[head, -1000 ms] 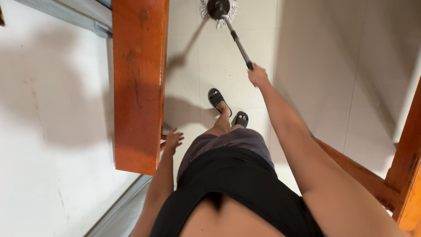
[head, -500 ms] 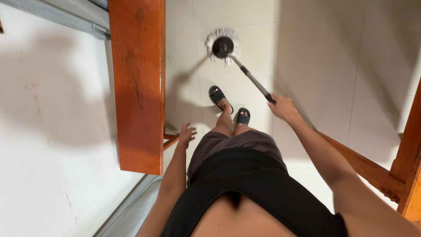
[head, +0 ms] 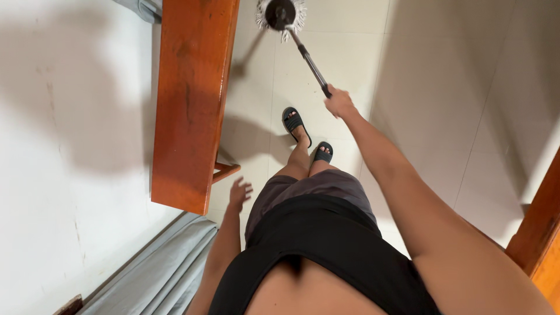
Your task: The person mops the floor with a long-handled mop, moving across the room and through a doorway, then dips the mop into a bucket on the ground.
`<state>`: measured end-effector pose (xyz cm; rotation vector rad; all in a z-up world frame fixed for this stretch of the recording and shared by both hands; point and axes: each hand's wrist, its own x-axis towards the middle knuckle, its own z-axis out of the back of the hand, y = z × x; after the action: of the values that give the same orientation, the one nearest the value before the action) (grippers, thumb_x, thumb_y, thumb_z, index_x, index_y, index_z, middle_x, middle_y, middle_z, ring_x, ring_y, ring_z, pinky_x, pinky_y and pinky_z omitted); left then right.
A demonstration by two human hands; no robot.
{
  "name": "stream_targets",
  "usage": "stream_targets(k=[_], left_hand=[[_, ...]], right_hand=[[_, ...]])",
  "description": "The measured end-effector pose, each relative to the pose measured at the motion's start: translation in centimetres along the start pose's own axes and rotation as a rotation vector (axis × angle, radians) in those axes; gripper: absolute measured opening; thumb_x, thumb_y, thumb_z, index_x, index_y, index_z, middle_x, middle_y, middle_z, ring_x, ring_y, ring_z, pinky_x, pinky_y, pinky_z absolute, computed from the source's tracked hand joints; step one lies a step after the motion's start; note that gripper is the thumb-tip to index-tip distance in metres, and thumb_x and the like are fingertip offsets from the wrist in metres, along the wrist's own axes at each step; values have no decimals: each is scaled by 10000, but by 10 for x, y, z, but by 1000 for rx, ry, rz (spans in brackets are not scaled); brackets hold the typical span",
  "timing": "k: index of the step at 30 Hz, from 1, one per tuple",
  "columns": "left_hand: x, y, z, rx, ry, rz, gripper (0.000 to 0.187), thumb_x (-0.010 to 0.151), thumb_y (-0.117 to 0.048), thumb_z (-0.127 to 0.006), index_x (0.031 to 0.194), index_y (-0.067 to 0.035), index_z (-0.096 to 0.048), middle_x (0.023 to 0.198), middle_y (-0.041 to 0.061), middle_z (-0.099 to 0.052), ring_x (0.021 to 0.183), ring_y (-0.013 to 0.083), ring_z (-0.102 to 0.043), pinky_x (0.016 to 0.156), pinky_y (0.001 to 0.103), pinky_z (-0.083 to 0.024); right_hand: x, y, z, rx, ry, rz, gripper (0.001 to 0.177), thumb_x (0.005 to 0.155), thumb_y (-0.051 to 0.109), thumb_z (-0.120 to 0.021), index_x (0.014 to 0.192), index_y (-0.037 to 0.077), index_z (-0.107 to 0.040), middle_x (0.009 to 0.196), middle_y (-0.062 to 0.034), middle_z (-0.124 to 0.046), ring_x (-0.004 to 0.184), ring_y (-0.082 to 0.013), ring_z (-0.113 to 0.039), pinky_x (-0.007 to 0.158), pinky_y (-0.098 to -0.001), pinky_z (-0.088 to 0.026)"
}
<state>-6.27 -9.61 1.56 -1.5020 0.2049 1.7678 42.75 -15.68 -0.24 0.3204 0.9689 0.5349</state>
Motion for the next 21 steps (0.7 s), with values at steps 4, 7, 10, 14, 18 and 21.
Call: stream_targets(k=[4,7,10,14,18,21], left_hand=[[-32,41,0,-4,46,158,566,970,-177,-561,1520,-196,-428,1266,112,-689,1088,276,-667,901,466,-522],[-33,45,-5,39,72,189,570,975,-183,-568,1526,-198,-422,1290,108,-676,1107,279,-640,919,481,-507],[-20,39,-14,43,98,81,566,963,-188,-559,1513,-183,-424,1279,145,-687,1087,295,-681,904,478,-524],[14,6,-36,145,118,-96,592,955,-176,-509,1539,-183,-414,1231,83,-692,1053,237,-700,846,400,-567],[35,-39,-66,76,244,-367,598,961,-197,-664,1520,-141,-460,1048,105,-659,853,193,-615,682,333,-522],[18,-83,-114,209,339,-639,543,974,-167,-612,1510,-128,-538,1112,96,-738,923,140,-670,771,269,-541]], right_hand=[[-65,-78,-2,-251,-96,52,574,926,270,-645,1478,289,-489,1051,-214,-726,1001,-426,-694,868,-534,-566],[-135,-119,5,-296,9,-199,567,979,384,-616,1519,408,-447,1147,-190,-720,1094,-391,-695,914,-538,-573],[-206,-149,8,-345,56,-320,588,987,454,-611,1538,462,-405,1188,-195,-703,1133,-384,-685,947,-525,-572],[-290,-169,8,-397,132,-358,588,1001,460,-585,1557,416,-400,1115,-178,-724,1098,-356,-705,942,-516,-575],[-347,-156,27,-194,247,-323,730,943,395,-618,1619,300,-360,879,-161,-773,819,-340,-804,818,-456,-646],[-369,-126,33,-7,89,-279,809,908,438,-648,1628,249,-332,736,-133,-770,717,-292,-787,765,-417,-637]])
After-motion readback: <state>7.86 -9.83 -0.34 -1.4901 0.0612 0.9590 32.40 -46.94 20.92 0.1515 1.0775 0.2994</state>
